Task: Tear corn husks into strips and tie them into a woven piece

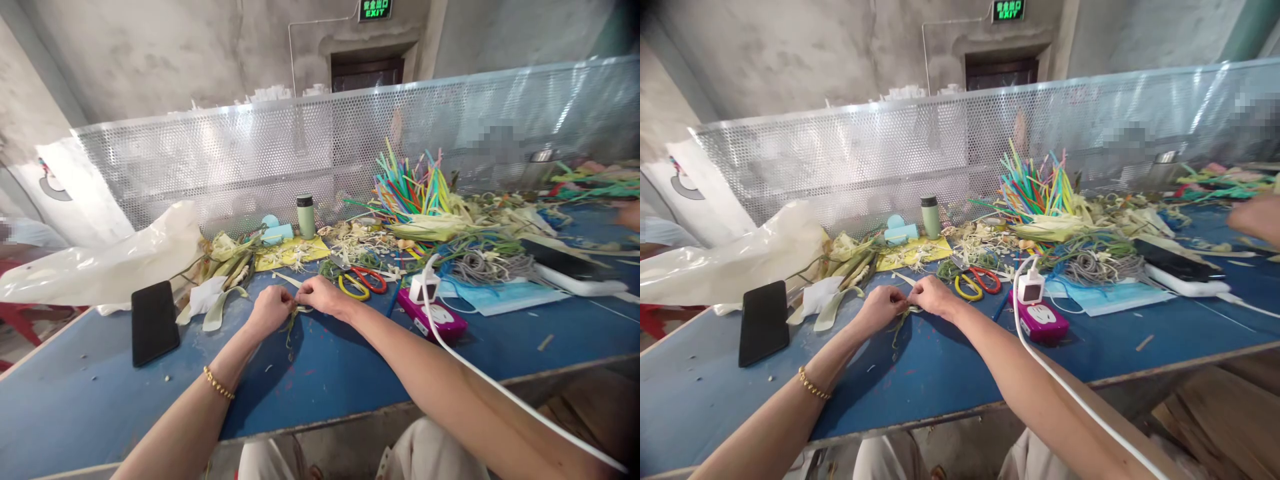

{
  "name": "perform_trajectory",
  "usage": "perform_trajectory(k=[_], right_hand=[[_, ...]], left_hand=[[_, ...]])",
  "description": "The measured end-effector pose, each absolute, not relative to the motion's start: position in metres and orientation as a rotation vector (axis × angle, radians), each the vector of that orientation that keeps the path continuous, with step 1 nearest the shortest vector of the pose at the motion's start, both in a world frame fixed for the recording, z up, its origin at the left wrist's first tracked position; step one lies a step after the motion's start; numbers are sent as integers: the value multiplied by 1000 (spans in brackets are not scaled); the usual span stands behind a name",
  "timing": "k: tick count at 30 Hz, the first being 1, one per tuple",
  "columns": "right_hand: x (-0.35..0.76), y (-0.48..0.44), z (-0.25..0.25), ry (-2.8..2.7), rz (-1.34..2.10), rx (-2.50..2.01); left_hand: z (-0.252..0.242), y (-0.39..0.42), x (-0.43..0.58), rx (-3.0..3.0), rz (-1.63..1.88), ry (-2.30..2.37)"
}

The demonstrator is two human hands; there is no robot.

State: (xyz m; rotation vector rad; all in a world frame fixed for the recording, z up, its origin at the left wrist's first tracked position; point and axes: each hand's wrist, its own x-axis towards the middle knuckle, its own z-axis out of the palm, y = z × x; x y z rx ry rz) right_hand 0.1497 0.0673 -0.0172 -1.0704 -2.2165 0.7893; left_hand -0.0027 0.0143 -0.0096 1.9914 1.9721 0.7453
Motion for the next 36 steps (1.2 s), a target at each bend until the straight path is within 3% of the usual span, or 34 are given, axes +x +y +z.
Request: perform_trajectory(k=[20,36], right_hand=[[147,68,-24,-2338,427,-935],[149,64,-13,-2408,618,-930]], left_hand=[[-16,21,-13,2008,697,1941],[-5,11,-7,2002,620,1961]])
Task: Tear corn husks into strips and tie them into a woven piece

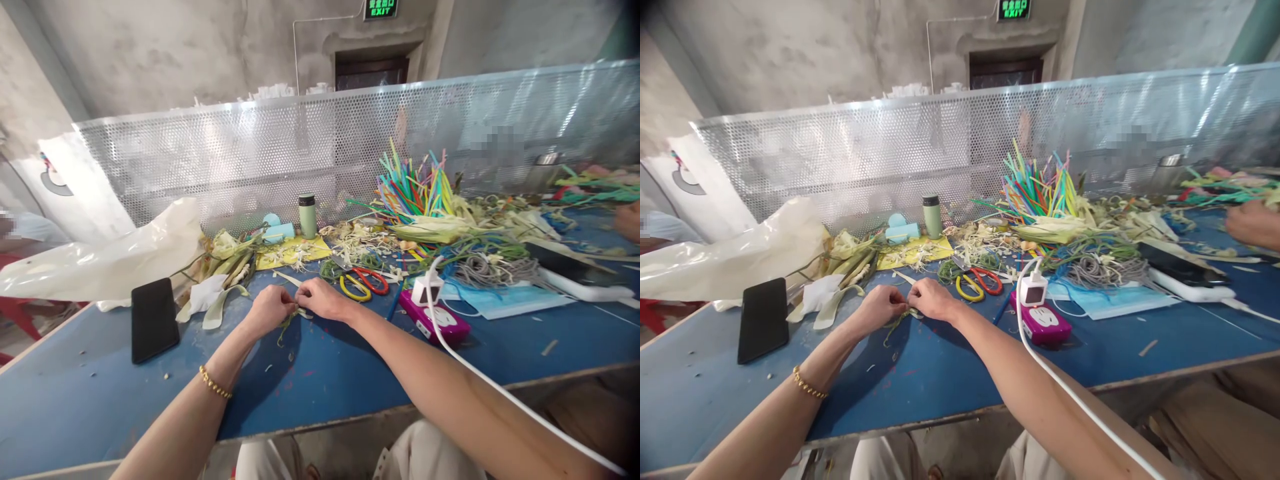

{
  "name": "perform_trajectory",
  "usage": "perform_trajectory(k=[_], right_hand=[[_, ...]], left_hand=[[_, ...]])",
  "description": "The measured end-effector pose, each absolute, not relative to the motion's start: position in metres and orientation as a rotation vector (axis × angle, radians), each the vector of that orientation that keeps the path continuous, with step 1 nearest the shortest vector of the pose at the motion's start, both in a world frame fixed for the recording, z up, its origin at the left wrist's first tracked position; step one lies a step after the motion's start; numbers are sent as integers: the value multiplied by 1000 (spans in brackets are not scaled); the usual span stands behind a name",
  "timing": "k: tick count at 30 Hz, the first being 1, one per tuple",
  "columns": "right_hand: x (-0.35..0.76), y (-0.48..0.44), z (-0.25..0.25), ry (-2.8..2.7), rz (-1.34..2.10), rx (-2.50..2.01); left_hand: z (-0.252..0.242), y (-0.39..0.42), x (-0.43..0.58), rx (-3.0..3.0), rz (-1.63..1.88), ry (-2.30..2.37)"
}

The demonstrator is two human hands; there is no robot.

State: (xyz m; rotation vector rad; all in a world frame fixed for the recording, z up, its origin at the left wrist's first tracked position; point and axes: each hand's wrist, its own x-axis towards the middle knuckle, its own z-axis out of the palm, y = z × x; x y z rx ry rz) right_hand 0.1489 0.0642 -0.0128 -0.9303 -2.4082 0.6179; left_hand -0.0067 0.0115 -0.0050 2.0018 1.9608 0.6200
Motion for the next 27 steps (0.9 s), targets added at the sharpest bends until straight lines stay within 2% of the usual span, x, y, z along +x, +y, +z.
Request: perform_trajectory(k=[14,21,27], right_hand=[[147,67,-17,-2364,626,-986],[148,65,-13,-2364,607,-996],[147,64,-12,-2360,605,-1039]], left_hand=[[-9,15,-7,2158,664,1999],[-1,14,-14,2111,810,1910],[-1,9,-9,2154,732,1864]])
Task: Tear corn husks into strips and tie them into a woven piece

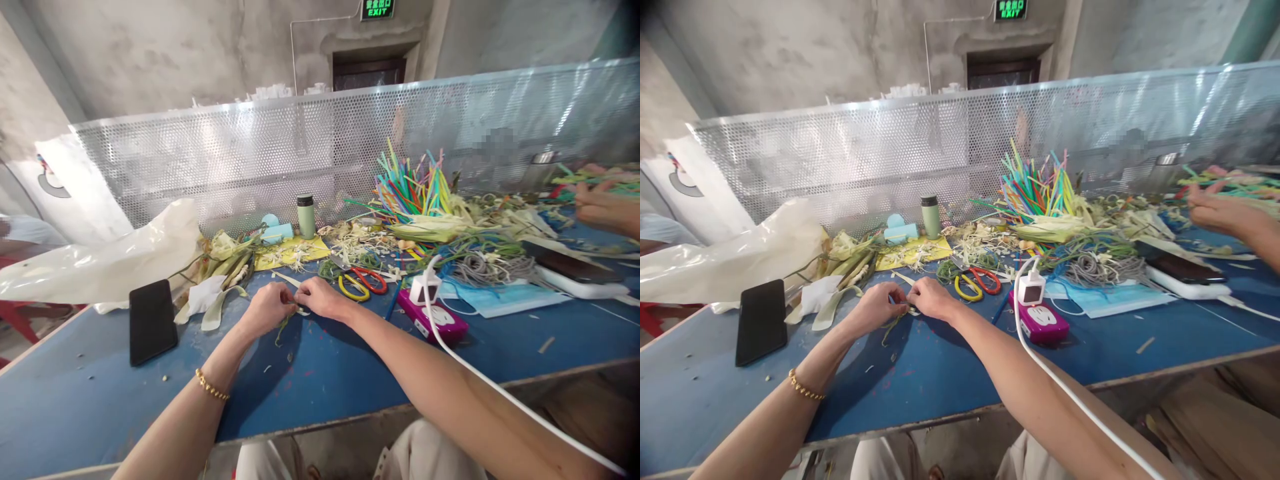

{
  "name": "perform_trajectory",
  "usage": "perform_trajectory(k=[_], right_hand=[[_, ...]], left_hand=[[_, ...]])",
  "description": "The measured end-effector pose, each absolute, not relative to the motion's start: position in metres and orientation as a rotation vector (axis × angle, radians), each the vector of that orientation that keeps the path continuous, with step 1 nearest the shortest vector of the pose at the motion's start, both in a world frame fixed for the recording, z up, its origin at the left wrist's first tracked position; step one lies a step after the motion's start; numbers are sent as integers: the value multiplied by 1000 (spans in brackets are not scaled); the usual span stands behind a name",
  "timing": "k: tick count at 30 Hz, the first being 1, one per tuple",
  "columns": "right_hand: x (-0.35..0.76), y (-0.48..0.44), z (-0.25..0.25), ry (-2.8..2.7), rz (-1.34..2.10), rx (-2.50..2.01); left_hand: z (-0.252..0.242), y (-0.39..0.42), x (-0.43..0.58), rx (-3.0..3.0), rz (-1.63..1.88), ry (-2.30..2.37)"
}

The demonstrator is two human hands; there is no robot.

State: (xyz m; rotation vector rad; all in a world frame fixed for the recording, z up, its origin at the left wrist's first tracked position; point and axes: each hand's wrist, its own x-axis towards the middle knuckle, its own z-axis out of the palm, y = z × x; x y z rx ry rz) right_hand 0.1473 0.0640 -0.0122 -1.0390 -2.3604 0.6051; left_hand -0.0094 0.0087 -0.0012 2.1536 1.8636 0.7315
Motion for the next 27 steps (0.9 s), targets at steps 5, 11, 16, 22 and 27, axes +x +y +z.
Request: perform_trajectory(k=[5,11,16,22,27], right_hand=[[147,64,-13,-2376,587,-1053],[150,63,-9,-2395,544,-1034],[154,65,-9,-2418,437,-1048],[159,69,-13,-2477,276,-1082],[162,68,-12,-2539,195,-1094]], left_hand=[[-8,14,-9,2195,716,1933],[-9,17,-13,2230,717,1916],[-9,16,-15,2190,741,1941],[-7,16,-18,2182,667,2095],[-8,17,-18,2169,572,2186]])
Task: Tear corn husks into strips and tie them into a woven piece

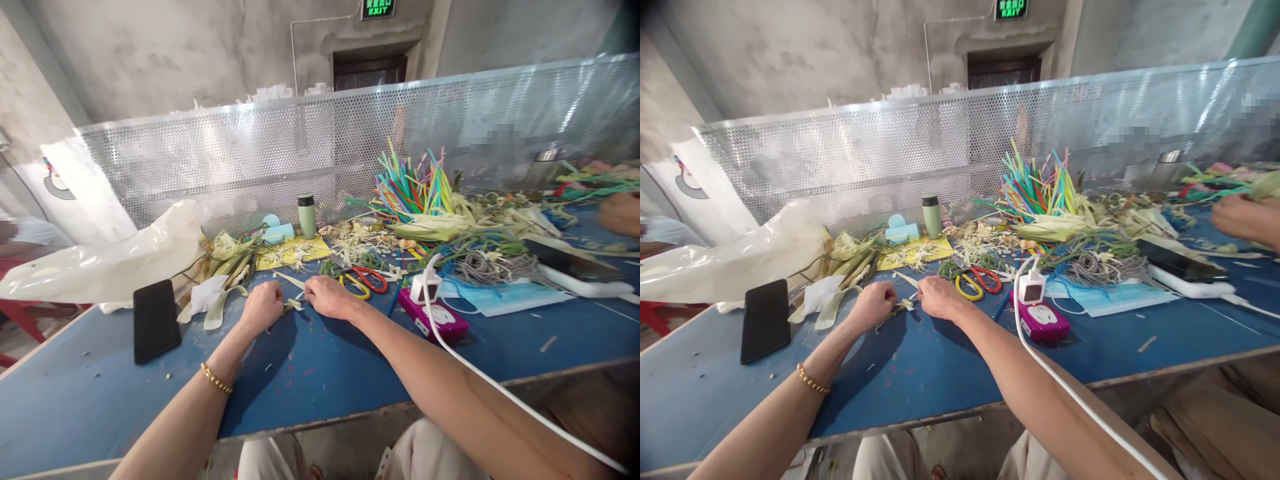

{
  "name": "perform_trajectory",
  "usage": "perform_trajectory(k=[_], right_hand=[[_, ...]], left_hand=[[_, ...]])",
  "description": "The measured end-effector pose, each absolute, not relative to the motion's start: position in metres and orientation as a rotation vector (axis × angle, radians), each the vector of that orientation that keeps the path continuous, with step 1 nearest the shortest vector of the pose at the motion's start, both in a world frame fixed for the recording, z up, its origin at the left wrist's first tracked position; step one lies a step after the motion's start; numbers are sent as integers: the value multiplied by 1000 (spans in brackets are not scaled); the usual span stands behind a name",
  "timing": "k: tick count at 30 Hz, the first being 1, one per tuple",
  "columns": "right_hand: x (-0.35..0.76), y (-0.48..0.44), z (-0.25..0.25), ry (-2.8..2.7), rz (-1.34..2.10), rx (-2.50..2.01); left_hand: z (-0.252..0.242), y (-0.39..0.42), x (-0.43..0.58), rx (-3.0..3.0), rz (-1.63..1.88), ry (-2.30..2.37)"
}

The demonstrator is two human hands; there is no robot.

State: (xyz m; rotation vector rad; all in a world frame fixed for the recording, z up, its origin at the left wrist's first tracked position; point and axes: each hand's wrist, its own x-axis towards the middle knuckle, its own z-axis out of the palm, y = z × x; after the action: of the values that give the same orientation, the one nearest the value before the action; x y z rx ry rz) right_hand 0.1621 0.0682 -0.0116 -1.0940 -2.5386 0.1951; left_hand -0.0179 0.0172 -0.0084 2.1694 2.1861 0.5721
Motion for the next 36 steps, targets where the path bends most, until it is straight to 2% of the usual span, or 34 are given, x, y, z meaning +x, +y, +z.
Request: perform_trajectory(k=[6,14,19,29,32,36], right_hand=[[163,63,-8,-2579,108,-1106],[161,54,-5,-2612,32,-1179],[159,52,-4,-2624,10,-1207],[162,59,0,-2503,16,-1258],[159,63,2,-2308,269,-1219],[151,65,-6,-1980,1033,-1051]], left_hand=[[-9,18,-15,2121,646,2238],[-9,25,-11,2110,934,1735],[-14,23,-7,1820,1014,1336],[-14,19,-10,1616,1064,1156],[-16,20,-10,1641,1092,1210],[-17,19,-6,1669,1108,1228]])
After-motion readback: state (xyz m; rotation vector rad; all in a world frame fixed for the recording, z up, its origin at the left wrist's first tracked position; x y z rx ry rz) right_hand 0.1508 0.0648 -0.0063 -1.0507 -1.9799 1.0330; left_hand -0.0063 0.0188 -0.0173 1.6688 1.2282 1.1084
